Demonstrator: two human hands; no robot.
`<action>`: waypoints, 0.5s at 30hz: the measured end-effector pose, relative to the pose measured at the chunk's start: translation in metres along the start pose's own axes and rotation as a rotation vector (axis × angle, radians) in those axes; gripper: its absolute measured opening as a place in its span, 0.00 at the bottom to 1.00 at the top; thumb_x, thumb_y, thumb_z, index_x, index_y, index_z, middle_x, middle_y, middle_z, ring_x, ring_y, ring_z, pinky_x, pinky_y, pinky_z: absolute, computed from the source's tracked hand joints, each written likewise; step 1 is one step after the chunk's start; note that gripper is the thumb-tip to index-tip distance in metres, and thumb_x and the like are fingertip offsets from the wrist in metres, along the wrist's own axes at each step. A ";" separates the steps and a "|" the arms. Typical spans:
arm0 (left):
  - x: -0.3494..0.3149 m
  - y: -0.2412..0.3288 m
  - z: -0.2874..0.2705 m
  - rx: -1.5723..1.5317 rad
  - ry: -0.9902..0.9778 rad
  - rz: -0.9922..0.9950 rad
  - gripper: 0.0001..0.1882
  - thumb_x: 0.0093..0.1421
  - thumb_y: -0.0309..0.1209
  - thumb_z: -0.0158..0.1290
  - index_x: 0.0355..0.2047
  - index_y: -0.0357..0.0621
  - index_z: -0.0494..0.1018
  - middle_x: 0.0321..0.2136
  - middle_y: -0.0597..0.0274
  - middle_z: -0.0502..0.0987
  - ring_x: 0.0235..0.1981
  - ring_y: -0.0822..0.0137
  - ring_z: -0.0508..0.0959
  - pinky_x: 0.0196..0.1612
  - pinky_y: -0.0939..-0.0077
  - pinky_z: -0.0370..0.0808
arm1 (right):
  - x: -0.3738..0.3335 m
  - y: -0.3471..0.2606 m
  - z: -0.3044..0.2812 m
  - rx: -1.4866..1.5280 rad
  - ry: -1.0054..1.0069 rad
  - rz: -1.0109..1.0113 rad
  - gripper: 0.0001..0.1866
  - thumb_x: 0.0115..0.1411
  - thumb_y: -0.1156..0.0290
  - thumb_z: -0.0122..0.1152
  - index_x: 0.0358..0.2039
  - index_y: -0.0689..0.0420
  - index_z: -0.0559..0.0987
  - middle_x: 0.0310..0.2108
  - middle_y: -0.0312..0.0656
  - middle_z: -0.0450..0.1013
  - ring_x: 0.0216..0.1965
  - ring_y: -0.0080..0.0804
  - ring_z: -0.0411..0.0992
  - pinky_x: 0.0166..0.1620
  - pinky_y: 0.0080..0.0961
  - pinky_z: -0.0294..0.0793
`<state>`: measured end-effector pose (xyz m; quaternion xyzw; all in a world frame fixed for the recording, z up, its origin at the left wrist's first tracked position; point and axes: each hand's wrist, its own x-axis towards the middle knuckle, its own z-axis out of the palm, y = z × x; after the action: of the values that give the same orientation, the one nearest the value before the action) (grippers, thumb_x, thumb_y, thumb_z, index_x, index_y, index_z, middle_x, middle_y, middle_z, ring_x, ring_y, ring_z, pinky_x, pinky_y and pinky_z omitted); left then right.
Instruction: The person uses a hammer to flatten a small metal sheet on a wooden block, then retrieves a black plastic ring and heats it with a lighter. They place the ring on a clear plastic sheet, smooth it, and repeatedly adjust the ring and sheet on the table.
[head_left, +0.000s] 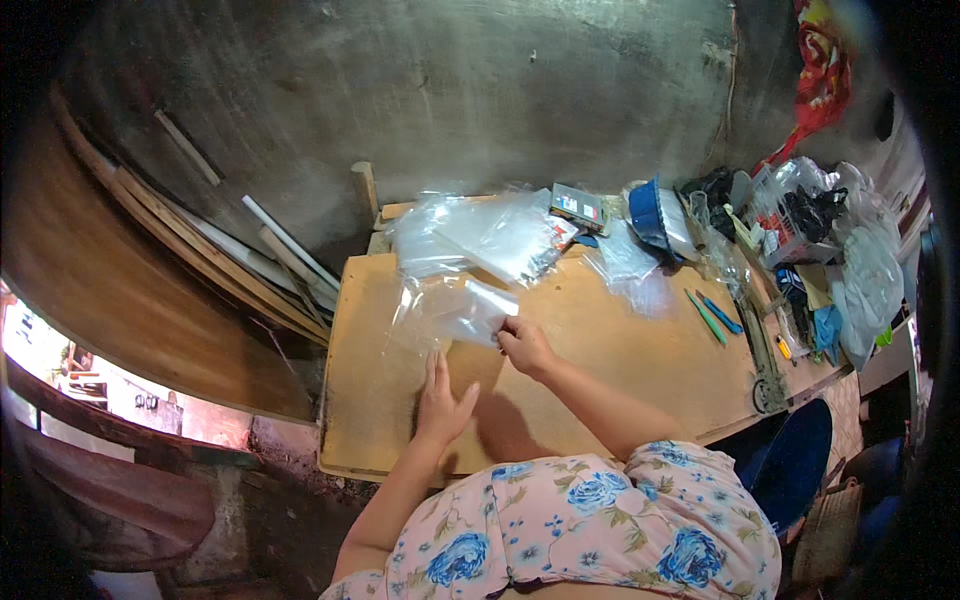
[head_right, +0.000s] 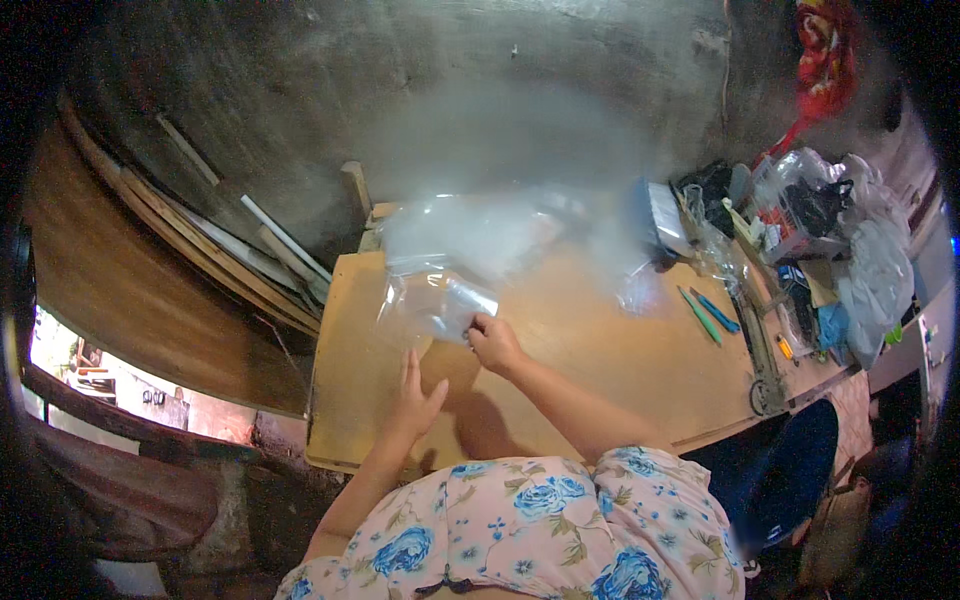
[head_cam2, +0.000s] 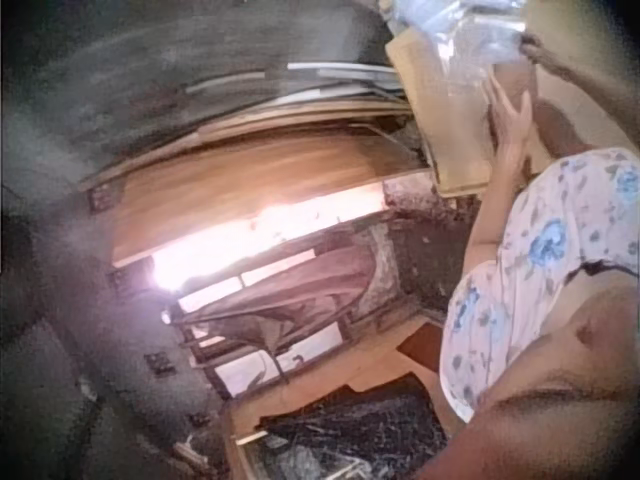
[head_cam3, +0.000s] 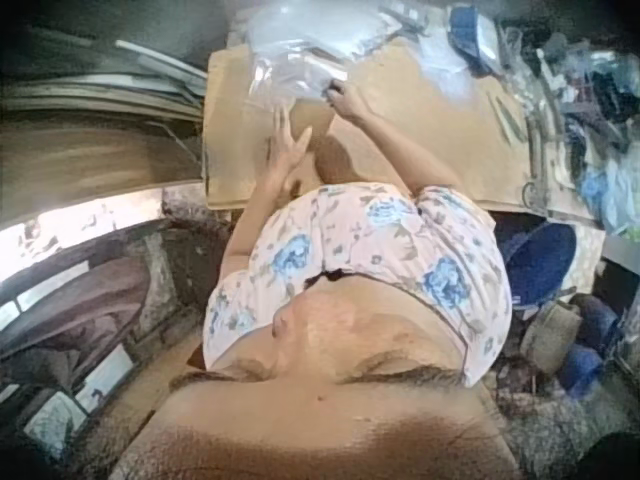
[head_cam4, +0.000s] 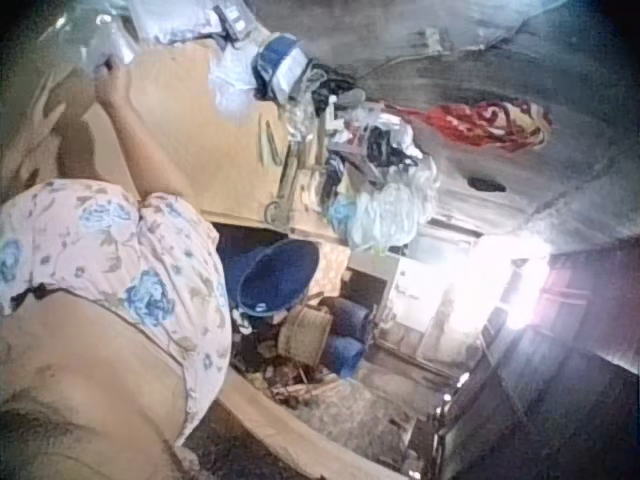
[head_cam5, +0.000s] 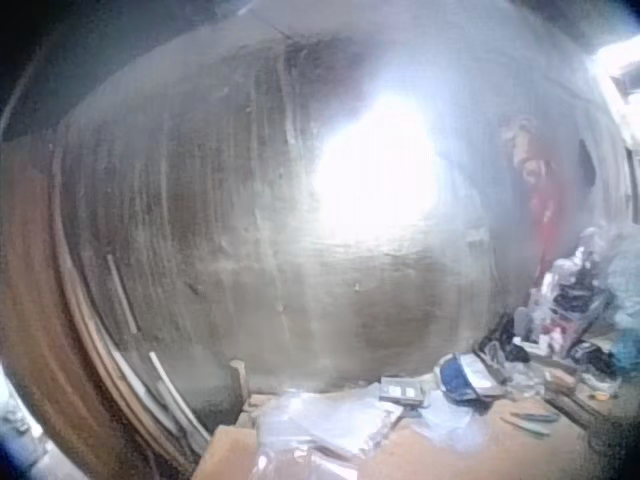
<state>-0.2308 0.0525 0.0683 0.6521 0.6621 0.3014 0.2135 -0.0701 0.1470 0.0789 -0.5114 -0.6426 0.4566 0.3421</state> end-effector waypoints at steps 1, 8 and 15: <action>0.006 0.003 0.020 -0.180 0.101 0.105 0.41 0.57 0.43 0.47 0.61 0.34 0.41 0.60 0.36 0.42 0.62 0.44 0.46 0.61 0.60 0.48 | -0.014 -0.010 -0.008 0.233 -0.041 0.106 0.11 0.56 0.75 0.50 0.38 0.63 0.75 0.29 0.43 0.74 0.30 0.29 0.71 0.34 0.22 0.70; 0.015 0.080 0.071 -0.890 -0.095 0.170 0.31 0.65 0.41 0.31 0.61 0.36 0.38 0.60 0.48 0.45 0.62 0.58 0.47 0.62 0.69 0.45 | -0.062 -0.012 -0.053 0.211 0.079 -0.084 0.13 0.55 0.75 0.54 0.41 0.64 0.74 0.32 0.43 0.74 0.35 0.26 0.72 0.39 0.22 0.71; 0.007 0.114 0.119 -1.181 -0.242 0.222 0.28 0.66 0.43 0.25 0.62 0.39 0.40 0.57 0.58 0.54 0.58 0.67 0.56 0.58 0.72 0.53 | -0.087 0.008 -0.094 0.287 0.168 -0.127 0.13 0.55 0.76 0.53 0.41 0.64 0.76 0.34 0.46 0.75 0.34 0.25 0.73 0.37 0.21 0.72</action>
<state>-0.0673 0.0701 0.0593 0.5183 0.2822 0.5618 0.5798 0.0391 0.0857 0.1063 -0.4522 -0.5710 0.4766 0.4922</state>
